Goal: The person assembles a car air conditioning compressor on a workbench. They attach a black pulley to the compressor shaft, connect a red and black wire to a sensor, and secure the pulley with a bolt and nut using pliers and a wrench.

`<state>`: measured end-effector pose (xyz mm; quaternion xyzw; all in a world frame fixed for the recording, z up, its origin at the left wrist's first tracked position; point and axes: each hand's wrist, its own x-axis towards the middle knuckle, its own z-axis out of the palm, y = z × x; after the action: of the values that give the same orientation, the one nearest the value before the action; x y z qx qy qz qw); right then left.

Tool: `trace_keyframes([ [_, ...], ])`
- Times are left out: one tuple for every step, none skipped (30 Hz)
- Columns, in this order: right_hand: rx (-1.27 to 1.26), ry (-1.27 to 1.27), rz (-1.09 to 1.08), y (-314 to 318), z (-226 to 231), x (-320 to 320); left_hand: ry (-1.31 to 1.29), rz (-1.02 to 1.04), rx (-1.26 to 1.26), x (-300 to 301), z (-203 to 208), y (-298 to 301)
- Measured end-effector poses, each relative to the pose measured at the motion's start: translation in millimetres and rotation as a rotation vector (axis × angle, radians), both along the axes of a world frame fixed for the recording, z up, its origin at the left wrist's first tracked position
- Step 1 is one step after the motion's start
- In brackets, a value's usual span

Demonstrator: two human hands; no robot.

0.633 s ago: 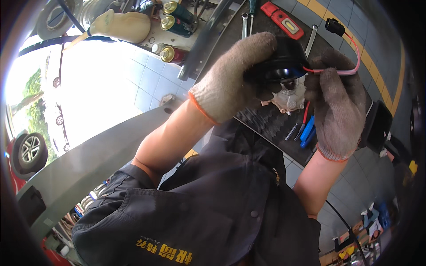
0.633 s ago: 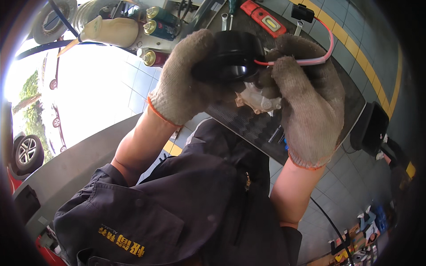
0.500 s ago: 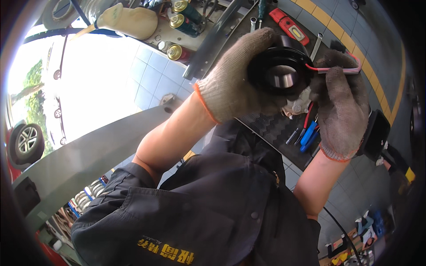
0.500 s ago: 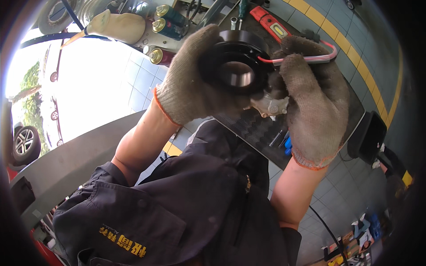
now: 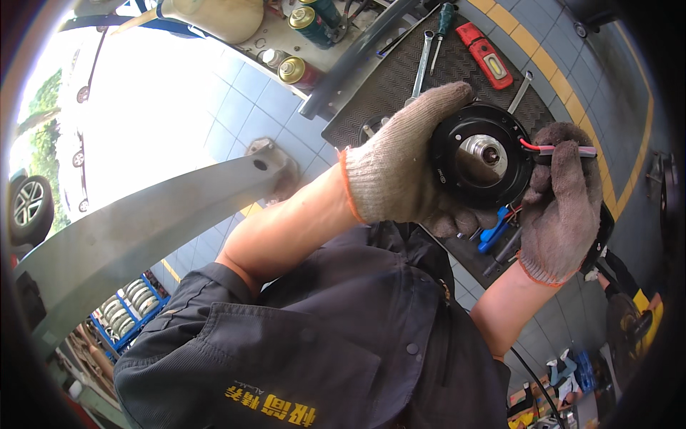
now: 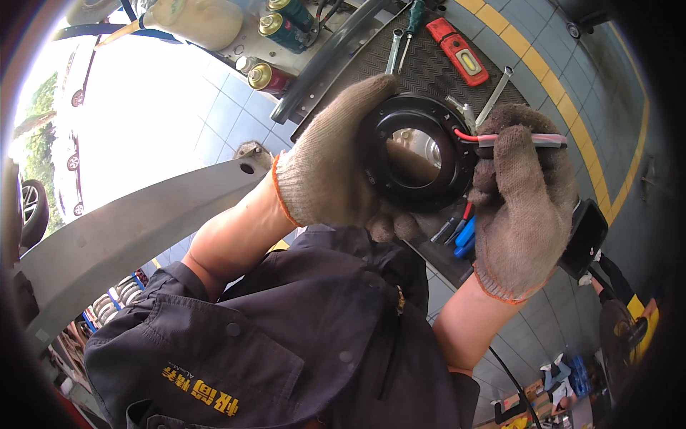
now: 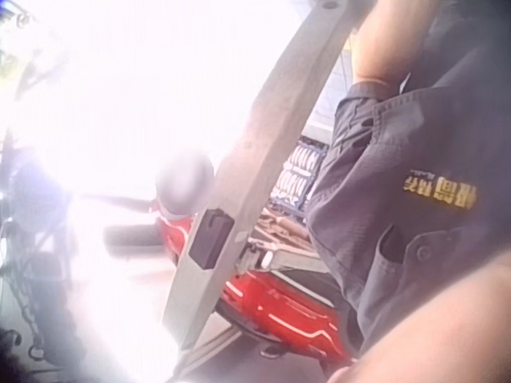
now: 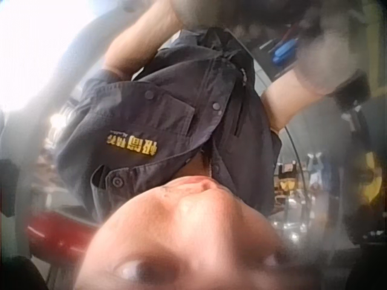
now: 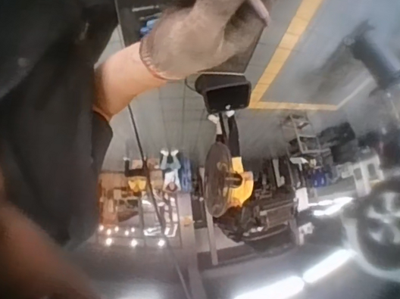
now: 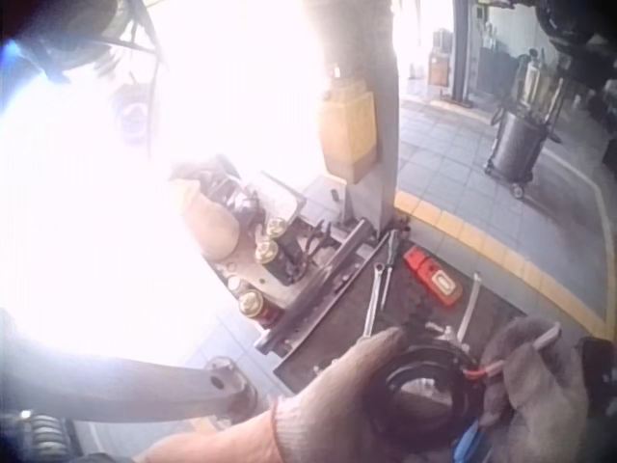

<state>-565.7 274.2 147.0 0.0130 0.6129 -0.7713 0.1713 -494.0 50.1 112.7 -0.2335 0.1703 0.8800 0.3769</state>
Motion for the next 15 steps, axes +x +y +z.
trace_keyframes([
  [-0.013,-0.002,0.018,0.0,-1.1,0.5,0.01,-0.001,-0.015,0.6,0.4,-0.2],
  [-0.019,0.003,0.021,0.0,-1.6,1.2,0.019,-0.001,-0.03,1.2,1.1,-0.5],
  [-0.025,0.007,0.025,-0.6,-2.3,1.7,0.028,-0.001,-0.046,1.8,1.2,-0.5],
  [-0.035,0.011,0.039,-1.1,-2.3,2.2,0.038,-0.001,-0.056,2.3,1.3,-0.3],
  [-0.026,-0.006,0.015,-1.8,-2.2,2.6,0.05,-0.001,-0.065,2.6,1.2,-0.2],
  [-0.02,-0.024,0.002,-2.4,-1.5,3.0,0.061,0.0,-0.075,2.8,1.2,-0.1],
  [-0.017,-0.036,-0.012,-3.0,-0.7,3.4,0.058,-0.004,-0.06,2.6,1.4,-0.1],
  [-0.016,-0.037,-0.01,-3.3,0.6,3.8,0.055,-0.007,-0.044,2.4,1.6,0.0],
  [-0.018,-0.032,-0.007,-3.6,1.7,4.2,0.042,-0.01,-0.031,2.0,2.2,0.1],
  [-0.014,-0.029,-0.007,-3.8,2.7,4.5,0.038,-0.009,-0.024,1.4,2.9,0.1],
  [-0.01,-0.027,-0.008,-4.0,3.6,4.7,0.024,-0.007,-0.02,1.0,3.8,0.4],
  [0.0,-0.027,-0.011,-4.0,4.3,5.0,0.006,-0.004,-0.008,0.5,4.7,0.7],
  [0.002,-0.028,-0.016,-4.4,4.6,5.2,-0.007,-0.003,-0.018,0.1,5.6,1.0],
  [0.003,-0.029,-0.02,-4.4,4.9,5.4,-0.023,0.0,-0.02,-0.2,6.4,1.3],
  [-0.005,-0.031,-0.025,-4.7,4.7,5.5,-0.038,0.003,-0.024,-0.5,6.9,1.3],
])
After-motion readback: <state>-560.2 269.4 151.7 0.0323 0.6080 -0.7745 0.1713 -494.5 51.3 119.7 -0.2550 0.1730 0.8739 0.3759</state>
